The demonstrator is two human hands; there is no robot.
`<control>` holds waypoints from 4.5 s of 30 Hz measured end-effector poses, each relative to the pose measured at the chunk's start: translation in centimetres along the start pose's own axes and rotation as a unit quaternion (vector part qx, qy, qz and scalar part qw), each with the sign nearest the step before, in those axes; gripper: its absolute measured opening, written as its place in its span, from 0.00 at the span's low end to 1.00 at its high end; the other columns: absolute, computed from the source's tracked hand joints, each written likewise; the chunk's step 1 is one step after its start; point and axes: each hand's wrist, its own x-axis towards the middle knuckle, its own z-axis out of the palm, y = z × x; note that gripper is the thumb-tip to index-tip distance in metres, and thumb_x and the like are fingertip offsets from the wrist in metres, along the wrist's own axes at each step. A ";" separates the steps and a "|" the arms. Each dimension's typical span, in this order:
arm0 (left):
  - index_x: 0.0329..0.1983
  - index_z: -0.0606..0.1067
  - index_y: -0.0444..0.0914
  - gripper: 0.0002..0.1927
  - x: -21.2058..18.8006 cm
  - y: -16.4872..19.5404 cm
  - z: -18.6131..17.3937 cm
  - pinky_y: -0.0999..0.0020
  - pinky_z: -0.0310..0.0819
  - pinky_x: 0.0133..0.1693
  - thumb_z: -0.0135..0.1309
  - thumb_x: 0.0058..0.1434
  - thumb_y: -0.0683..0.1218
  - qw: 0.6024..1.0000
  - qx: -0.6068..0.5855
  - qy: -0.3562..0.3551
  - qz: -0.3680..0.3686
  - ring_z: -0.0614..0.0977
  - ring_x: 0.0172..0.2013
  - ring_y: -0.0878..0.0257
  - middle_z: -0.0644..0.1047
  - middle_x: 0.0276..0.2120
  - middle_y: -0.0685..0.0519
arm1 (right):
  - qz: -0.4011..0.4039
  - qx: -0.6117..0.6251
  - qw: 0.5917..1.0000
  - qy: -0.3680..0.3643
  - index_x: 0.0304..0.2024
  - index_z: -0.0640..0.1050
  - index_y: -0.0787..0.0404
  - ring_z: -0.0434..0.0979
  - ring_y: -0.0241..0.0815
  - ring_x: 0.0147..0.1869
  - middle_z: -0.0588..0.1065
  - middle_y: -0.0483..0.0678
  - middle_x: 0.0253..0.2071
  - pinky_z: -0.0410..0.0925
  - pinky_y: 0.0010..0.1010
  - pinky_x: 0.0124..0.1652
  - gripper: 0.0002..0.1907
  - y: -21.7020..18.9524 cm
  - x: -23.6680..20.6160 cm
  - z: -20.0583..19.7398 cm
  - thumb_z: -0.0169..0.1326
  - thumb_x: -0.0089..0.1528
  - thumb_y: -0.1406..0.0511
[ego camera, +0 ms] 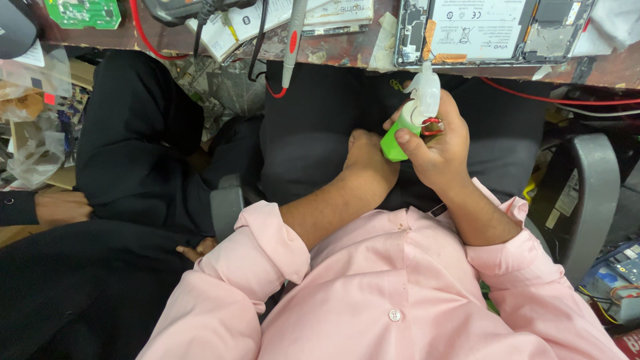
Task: The person uses a screwdriver to remove screws from a disassembled smartphone, then wipes the interior with a tissue. They spray a cleaning solution onto the phone's interior and apply adhesive from a tube along the frame edges.
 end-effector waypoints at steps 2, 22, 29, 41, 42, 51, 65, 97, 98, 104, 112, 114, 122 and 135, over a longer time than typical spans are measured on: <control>0.38 0.80 0.48 0.07 0.0 0.0 -0.1 0.57 0.62 0.33 0.52 0.62 0.45 1.000 -0.015 -0.006 -0.004 0.81 0.35 0.57 0.80 0.31 0.58 | -0.001 -0.004 1.000 0.003 0.64 0.66 0.69 0.81 0.40 0.48 0.76 0.49 0.45 0.75 0.31 0.52 0.27 0.1 -0.1 0.1 0.60 0.71 0.61; 0.43 0.81 0.47 0.09 -1.1 -0.4 -2.1 0.58 0.66 0.31 0.53 0.62 0.46 0.999 0.040 0.002 0.017 0.82 0.38 0.60 0.79 0.37 0.59 | 0.011 0.089 0.995 0.049 0.69 0.63 0.70 0.79 0.41 0.46 0.75 0.49 0.46 0.75 0.33 0.50 0.33 0.5 -1.2 -1.1 0.61 0.69 0.61; 0.41 0.81 0.49 0.09 -0.9 -0.5 -1.4 0.58 0.67 0.33 0.51 0.63 0.47 0.999 0.013 0.031 0.001 0.83 0.38 0.60 0.80 0.36 0.60 | 0.008 0.136 0.989 0.058 0.65 0.65 0.71 0.79 0.44 0.47 0.74 0.51 0.45 0.75 0.35 0.51 0.31 1.2 -1.6 -1.6 0.61 0.70 0.58; 0.37 0.81 0.48 0.09 -1.2 -1.3 -0.3 0.58 0.71 0.37 0.49 0.63 0.46 0.994 -0.027 0.110 -0.002 0.84 0.37 0.60 0.82 0.34 0.58 | -0.034 0.156 0.973 0.166 0.62 0.65 0.64 0.78 0.46 0.42 0.73 0.52 0.42 0.74 0.37 0.45 0.30 1.5 -2.2 -3.5 0.63 0.69 0.55; 0.37 0.81 0.48 0.09 -1.3 -1.5 -0.3 0.58 0.71 0.37 0.50 0.62 0.46 0.993 -0.027 0.113 -0.001 0.84 0.37 0.59 0.82 0.35 0.57 | -0.035 0.162 0.969 0.183 0.63 0.66 0.64 0.78 0.47 0.41 0.73 0.52 0.41 0.74 0.37 0.44 0.31 1.4 -2.4 -3.8 0.64 0.69 0.54; 0.39 0.81 0.46 0.09 -1.1 -1.7 -0.7 0.59 0.72 0.37 0.51 0.61 0.44 0.994 -0.010 0.109 0.002 0.84 0.37 0.59 0.82 0.36 0.56 | 0.003 0.171 0.966 0.193 0.61 0.68 0.67 0.77 0.44 0.38 0.73 0.50 0.41 0.74 0.34 0.41 0.39 1.1 -3.2 -5.9 0.67 0.63 0.47; 0.38 0.81 0.46 0.08 -1.1 -1.8 -0.3 0.59 0.72 0.37 0.53 0.59 0.45 0.991 -0.018 0.129 0.010 0.84 0.37 0.58 0.82 0.35 0.56 | 0.041 0.162 0.970 0.175 0.62 0.70 0.74 0.77 0.43 0.38 0.74 0.51 0.37 0.73 0.33 0.41 0.40 -1.8 -3.6 -7.6 0.66 0.65 0.49; 0.41 0.80 0.46 0.08 -0.9 -1.7 -0.8 0.60 0.72 0.37 0.53 0.60 0.46 0.994 -0.004 0.112 0.010 0.84 0.39 0.59 0.82 0.37 0.57 | 0.086 0.149 0.972 0.161 0.58 0.73 0.74 0.74 0.40 0.37 0.73 0.51 0.36 0.71 0.28 0.39 0.36 -5.5 -2.3 -8.8 0.62 0.67 0.47; 0.41 0.80 0.46 0.08 -0.9 -1.8 -0.8 0.60 0.72 0.37 0.53 0.60 0.46 0.994 -0.005 0.113 0.010 0.84 0.39 0.59 0.82 0.37 0.57 | 0.087 0.152 0.971 0.163 0.58 0.73 0.74 0.74 0.40 0.37 0.73 0.51 0.36 0.71 0.28 0.39 0.36 -5.6 -2.2 -8.9 0.62 0.67 0.47; 0.41 0.80 0.46 0.08 -0.7 -2.0 -0.7 0.61 0.72 0.36 0.52 0.61 0.45 0.994 -0.005 0.112 0.007 0.84 0.38 0.59 0.82 0.37 0.56 | 0.090 0.138 0.969 0.182 0.59 0.72 0.75 0.75 0.39 0.39 0.73 0.51 0.38 0.73 0.31 0.41 0.37 -5.6 -1.9 -9.1 0.63 0.68 0.47; 0.38 0.80 0.46 0.06 -1.6 -2.3 -1.7 0.59 0.72 0.37 0.52 0.62 0.45 0.992 -0.034 0.115 0.039 0.85 0.36 0.57 0.82 0.34 0.55 | -0.033 0.130 0.980 0.147 0.67 0.67 0.73 0.76 0.42 0.36 0.74 0.51 0.35 0.74 0.32 0.38 0.43 -2.5 -3.2 -9.7 0.70 0.63 0.53; 0.37 0.79 0.45 0.06 -2.1 -2.4 -2.8 0.59 0.72 0.37 0.52 0.63 0.44 0.986 -0.054 0.143 0.060 0.84 0.37 0.58 0.82 0.35 0.55 | -0.083 0.133 0.976 0.151 0.68 0.66 0.71 0.77 0.43 0.36 0.74 0.51 0.35 0.74 0.33 0.38 0.44 -0.8 -3.2 -9.2 0.72 0.61 0.54; 0.40 0.77 0.42 0.07 -6.0 -3.0 -9.6 0.58 0.71 0.42 0.60 0.70 0.49 0.883 -0.033 0.451 0.124 0.78 0.42 0.55 0.75 0.38 0.52 | -0.270 0.038 0.959 0.080 0.75 0.63 0.56 0.78 0.46 0.47 0.74 0.52 0.43 0.74 0.36 0.50 0.46 2.8 -1.8 -6.5 0.71 0.60 0.57; 0.67 0.68 0.33 0.53 -2.8 -5.0 -20.4 0.54 0.67 0.50 0.75 0.39 0.59 0.906 0.095 0.410 0.056 0.73 0.52 0.50 0.73 0.48 0.48 | -0.200 0.211 0.955 0.052 0.72 0.70 0.64 0.78 0.45 0.50 0.77 0.51 0.43 0.73 0.41 0.57 0.44 0.6 -0.2 -7.2 0.73 0.55 0.67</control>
